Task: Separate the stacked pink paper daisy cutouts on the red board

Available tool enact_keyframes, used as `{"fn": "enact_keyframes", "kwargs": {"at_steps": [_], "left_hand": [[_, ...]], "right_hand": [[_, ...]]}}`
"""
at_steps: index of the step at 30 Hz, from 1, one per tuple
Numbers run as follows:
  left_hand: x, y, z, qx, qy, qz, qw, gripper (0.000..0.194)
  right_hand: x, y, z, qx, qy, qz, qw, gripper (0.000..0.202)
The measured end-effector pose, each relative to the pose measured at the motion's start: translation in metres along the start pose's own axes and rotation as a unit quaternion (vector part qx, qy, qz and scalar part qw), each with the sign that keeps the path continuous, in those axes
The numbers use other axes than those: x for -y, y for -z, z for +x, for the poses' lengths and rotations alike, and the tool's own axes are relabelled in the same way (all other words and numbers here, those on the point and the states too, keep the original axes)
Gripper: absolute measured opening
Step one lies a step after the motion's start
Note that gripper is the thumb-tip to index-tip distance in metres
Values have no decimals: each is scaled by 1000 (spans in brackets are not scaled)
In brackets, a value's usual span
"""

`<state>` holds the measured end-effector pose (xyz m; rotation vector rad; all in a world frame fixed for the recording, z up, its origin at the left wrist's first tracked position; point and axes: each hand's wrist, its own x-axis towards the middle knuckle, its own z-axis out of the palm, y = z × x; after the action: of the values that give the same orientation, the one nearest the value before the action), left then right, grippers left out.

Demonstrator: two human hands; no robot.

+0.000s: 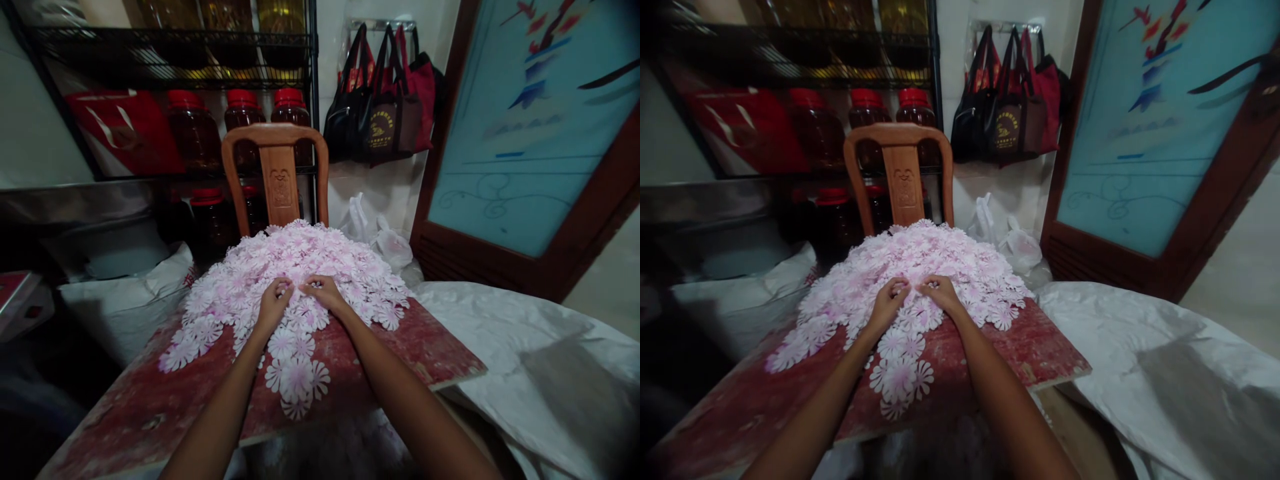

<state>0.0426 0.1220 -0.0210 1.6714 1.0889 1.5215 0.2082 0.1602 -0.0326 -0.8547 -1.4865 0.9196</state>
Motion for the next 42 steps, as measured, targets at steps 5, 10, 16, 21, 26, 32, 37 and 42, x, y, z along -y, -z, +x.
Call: {"fn": "enact_keyframes", "kwargs": {"at_steps": [5,10,16,21,26,32,37,42], "left_hand": [[0,0,1,5,0,-5,1000,29],[-1,-1,0,4,-3,-13,1000,31],[-11,-2,-5,-31,-22,-9,999,31],[-10,-1,-4,18,-49,69,996,33],[-3,1,-1,22,-42,91,995,34],[2,2,0,45,-42,106,992,32],[6,2,1,57,-45,112,991,33],[5,3,0,61,-45,113,991,35]], "right_hand": [[1,1,2,7,-12,7,1000,24],[-2,3,3,-4,-19,1,1000,27],[-4,1,3,2,1,-8,1000,24],[-4,0,3,3,10,-6,1000,28],[-3,0,3,-1,7,-5,1000,37],[-3,1,3,-4,15,1,1000,39],[-3,0,2,-10,29,-4,1000,39],[-2,-2,2,-14,36,-9,999,38]]}}
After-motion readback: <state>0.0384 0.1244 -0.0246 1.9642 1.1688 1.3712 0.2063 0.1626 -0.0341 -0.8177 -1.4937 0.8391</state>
